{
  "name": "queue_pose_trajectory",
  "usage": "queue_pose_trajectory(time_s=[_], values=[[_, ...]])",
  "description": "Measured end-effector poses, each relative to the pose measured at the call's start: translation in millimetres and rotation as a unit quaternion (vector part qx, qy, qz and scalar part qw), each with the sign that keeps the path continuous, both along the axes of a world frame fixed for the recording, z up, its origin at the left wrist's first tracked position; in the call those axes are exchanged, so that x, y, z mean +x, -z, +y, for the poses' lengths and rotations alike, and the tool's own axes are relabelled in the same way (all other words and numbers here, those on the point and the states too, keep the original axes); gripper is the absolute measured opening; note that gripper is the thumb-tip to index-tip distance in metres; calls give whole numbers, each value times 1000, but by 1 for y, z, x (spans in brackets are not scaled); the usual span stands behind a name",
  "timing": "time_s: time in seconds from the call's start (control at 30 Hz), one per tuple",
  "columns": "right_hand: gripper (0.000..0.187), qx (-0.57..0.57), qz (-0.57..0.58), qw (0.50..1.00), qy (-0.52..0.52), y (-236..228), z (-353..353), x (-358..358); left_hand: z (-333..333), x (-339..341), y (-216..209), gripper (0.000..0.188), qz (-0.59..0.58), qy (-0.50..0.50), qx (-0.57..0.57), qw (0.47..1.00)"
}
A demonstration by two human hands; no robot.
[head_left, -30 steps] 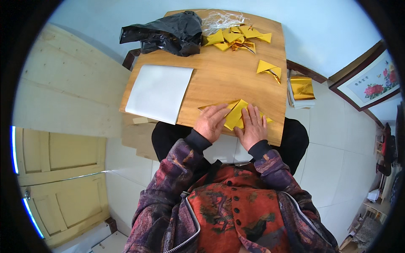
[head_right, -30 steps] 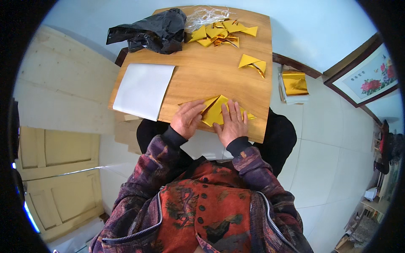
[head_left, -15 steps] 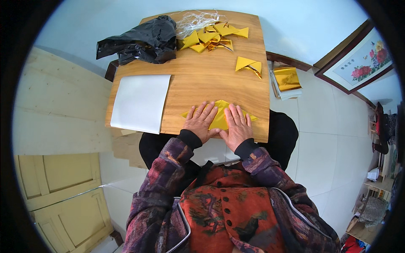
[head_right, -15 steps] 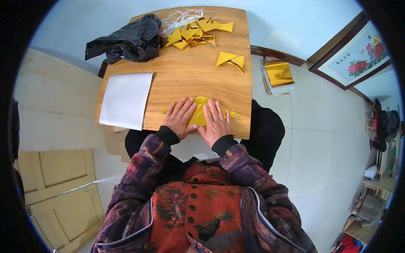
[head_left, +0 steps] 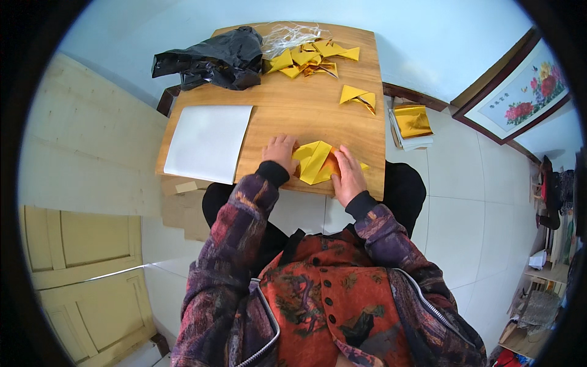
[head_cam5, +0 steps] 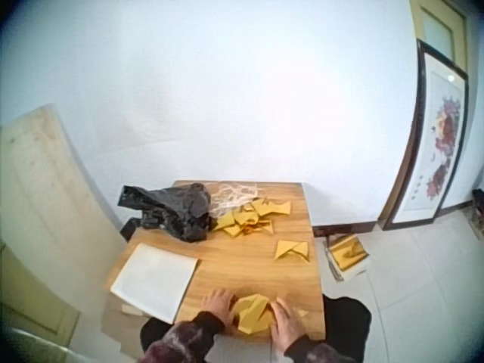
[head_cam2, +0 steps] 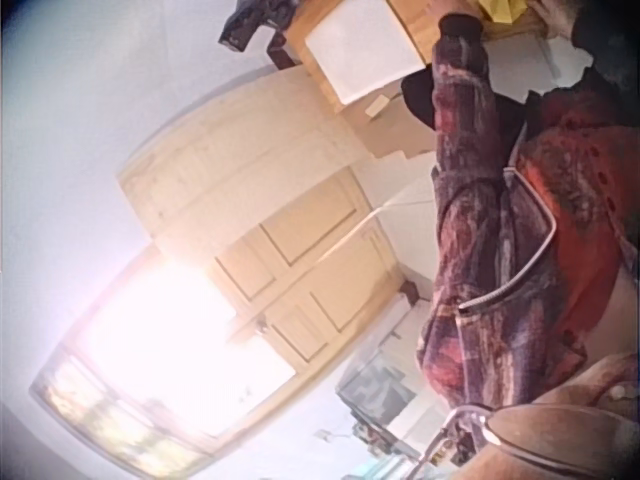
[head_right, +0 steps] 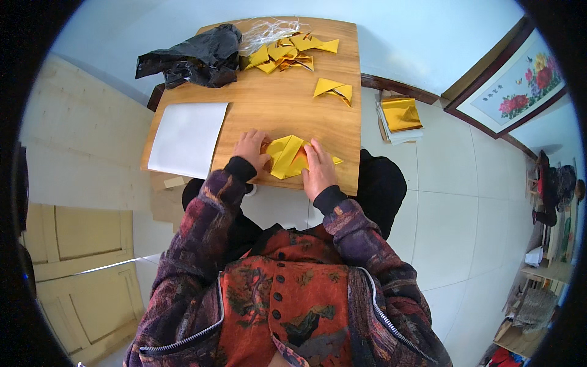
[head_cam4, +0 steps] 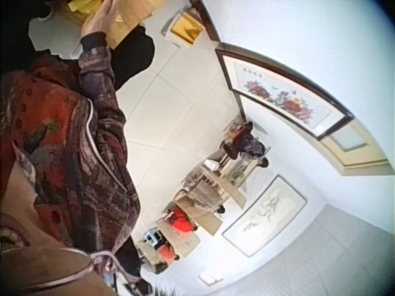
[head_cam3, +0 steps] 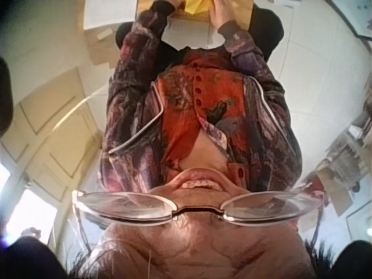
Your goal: The person folds a gold-colored sheet of paper by hand into a small triangular packet on a low wooden table. They press the creases, fold the sides inward, and place the finished packet among others on the table.
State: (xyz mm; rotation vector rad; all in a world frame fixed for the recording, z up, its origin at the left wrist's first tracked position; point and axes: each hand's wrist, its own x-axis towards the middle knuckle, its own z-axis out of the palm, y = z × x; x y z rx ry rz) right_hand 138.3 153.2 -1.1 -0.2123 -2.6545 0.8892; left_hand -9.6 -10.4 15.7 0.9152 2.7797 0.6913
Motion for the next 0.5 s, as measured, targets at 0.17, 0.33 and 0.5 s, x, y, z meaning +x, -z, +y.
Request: queue_pose_trajectory(time_s=[0.17,0.33,0.5], values=[[63,22,-24,999,-8,-5,4,-4,15,-18,-25,40,-79,14,-170,982],[66,31,-17,999,-15,-10,10,-10,18,-33,-22,35,-120,56,-188,973],[52,17,58,998,19,-23,11,-15,8,-29,-39,24,-151,114,-74,979]])
